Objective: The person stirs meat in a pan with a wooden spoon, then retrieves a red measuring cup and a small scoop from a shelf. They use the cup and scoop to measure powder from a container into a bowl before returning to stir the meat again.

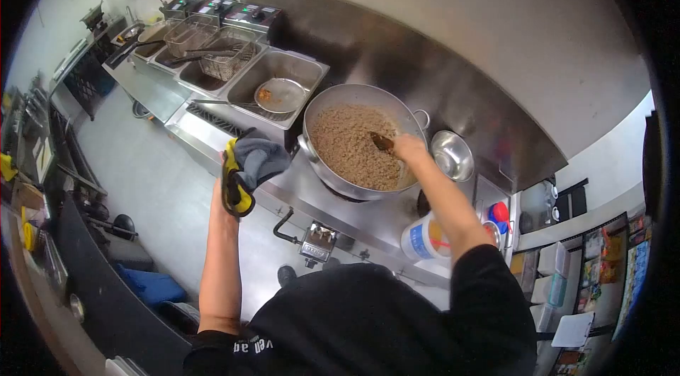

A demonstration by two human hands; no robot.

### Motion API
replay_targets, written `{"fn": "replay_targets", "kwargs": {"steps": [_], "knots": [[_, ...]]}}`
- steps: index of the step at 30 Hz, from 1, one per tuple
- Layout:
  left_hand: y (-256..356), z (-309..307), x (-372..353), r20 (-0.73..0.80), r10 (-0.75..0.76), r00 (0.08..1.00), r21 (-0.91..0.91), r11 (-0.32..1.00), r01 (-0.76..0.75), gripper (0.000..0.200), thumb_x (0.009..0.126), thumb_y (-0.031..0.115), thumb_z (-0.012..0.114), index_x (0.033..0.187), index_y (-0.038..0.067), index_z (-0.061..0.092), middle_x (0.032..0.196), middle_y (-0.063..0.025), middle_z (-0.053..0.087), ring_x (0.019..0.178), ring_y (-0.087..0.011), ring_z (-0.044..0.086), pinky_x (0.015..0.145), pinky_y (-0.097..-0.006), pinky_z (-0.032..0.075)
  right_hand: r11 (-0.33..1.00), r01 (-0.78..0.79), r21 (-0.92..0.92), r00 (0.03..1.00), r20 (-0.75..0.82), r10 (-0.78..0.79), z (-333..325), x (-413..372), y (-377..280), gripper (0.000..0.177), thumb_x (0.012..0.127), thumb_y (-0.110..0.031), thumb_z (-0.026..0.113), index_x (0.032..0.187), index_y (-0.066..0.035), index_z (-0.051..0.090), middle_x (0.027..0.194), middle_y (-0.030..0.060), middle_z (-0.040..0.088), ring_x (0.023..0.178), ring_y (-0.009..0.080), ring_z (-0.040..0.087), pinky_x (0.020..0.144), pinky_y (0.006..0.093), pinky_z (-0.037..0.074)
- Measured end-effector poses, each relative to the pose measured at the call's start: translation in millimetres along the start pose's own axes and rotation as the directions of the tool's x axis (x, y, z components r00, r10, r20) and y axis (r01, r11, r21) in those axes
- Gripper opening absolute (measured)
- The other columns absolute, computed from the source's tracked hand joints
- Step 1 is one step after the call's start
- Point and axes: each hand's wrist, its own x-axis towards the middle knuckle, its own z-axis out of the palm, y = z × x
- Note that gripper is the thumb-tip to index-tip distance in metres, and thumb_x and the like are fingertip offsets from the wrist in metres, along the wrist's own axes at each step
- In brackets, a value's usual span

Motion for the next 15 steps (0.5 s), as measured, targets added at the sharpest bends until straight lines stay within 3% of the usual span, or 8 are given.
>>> {"fn": "replay_targets", "kwargs": {"steps": [1,3,7,8,9,11,13,15], "knots": [[6,-10,2,0.096,0.080,0.992,0.168,0.981,-0.096,0.044,0.097,0.033,0.040,0.128,0.002,0.048,0.119,-0.0144,0.058,0.108,-0.0246,0.057,0.092,-0.0354,0.048,1.000,-0.016,0.016,0.999,0.046,0.015,-20,-14,3,0.023,0.085,-0.014,0.049,0.092,-0.004,0.069,0.099,0.0177,0.066,0.095,0.0301,0.064,0.081,0.0407,0.051],[19,-27,-15,-0.312,-0.004,0.950,-0.044,0.999,-0.010,0.041,0.095,0.028,0.038,0.125,0.002,0.050,0.115,-0.0140,0.060,0.101,-0.0254,0.060,0.088,-0.0356,0.050,0.999,-0.026,0.040,1.000,-0.003,0.027,-55,-51,22,0.024,0.085,-0.016,0.051,0.094,-0.003,0.068,0.100,0.0192,0.065,0.095,0.0327,0.063,0.081,0.0415,0.050],[44,42,-38,-0.216,0.147,0.965,-0.093,0.981,-0.170,0.034,0.086,0.024,0.052,0.113,0.005,0.058,0.112,-0.0132,0.062,0.094,-0.0253,0.063,0.084,-0.0360,0.051,0.924,-0.056,0.379,0.949,-0.266,0.167,-87,-143,25,0.024,0.085,-0.014,0.051,0.098,0.000,0.066,0.087,0.0248,0.064,0.084,0.0389,0.064,0.072,0.0484,0.050],[55,84,-30,-0.031,0.249,0.968,0.772,0.621,-0.135,0.036,0.083,0.024,0.056,0.114,0.007,0.058,0.114,-0.0117,0.061,0.098,-0.0255,0.062,0.086,-0.0363,0.050,0.899,-0.055,0.435,0.916,-0.337,0.219,-70,-150,16,0.023,0.085,-0.013,0.051,0.097,0.001,0.065,0.085,0.0256,0.064,0.081,0.0398,0.064,0.070,0.0486,0.050],[61,114,-22,0.149,0.147,0.978,0.950,-0.296,-0.100,0.038,0.080,0.023,0.061,0.115,0.009,0.059,0.116,-0.0103,0.061,0.102,-0.0256,0.060,0.088,-0.0366,0.049,0.871,-0.052,0.488,0.874,-0.400,0.277,-45,-150,6,0.022,0.085,-0.012,0.051,0.097,0.001,0.064,0.083,0.0264,0.063,0.078,0.0407,0.064,0.069,0.0487,0.050],[30,94,-15,0.429,0.147,0.891,0.822,-0.473,-0.317,0.043,0.079,0.024,0.066,0.119,0.013,0.058,0.119,-0.0070,0.059,0.108,-0.0242,0.057,0.093,-0.0347,0.045,0.904,-0.084,0.419,0.958,-0.215,0.189,2,-139,-4,0.021,0.085,-0.013,0.052,0.093,0.003,0.063,0.084,0.0293,0.062,0.079,0.0426,0.063,0.072,0.0499,0.050],[14,97,-14,0.541,0.176,0.822,0.811,-0.368,-0.455,0.060,0.069,0.039,0.073,0.122,0.016,0.056,0.123,-0.0063,0.057,0.115,-0.0255,0.051,0.101,-0.0377,0.036,0.918,-0.143,0.371,0.986,-0.025,0.164,4,-147,-18,0.021,0.083,-0.010,0.051,0.093,0.004,0.063,0.084,0.0299,0.062,0.083,0.0430,0.062,0.075,0.0499,0.049],[1,106,-16,0.308,0.185,0.933,0.935,0.122,-0.333,0.055,0.080,0.034,0.065,0.128,0.010,0.050,0.126,-0.0085,0.054,0.113,-0.0267,0.054,0.100,-0.0392,0.040,0.868,-0.115,0.482,0.977,-0.102,0.186,-11,-154,-31,0.022,0.083,-0.010,0.051,0.093,0.004,0.063,0.084,0.0300,0.062,0.084,0.0429,0.062,0.076,0.0500,0.049]]}}
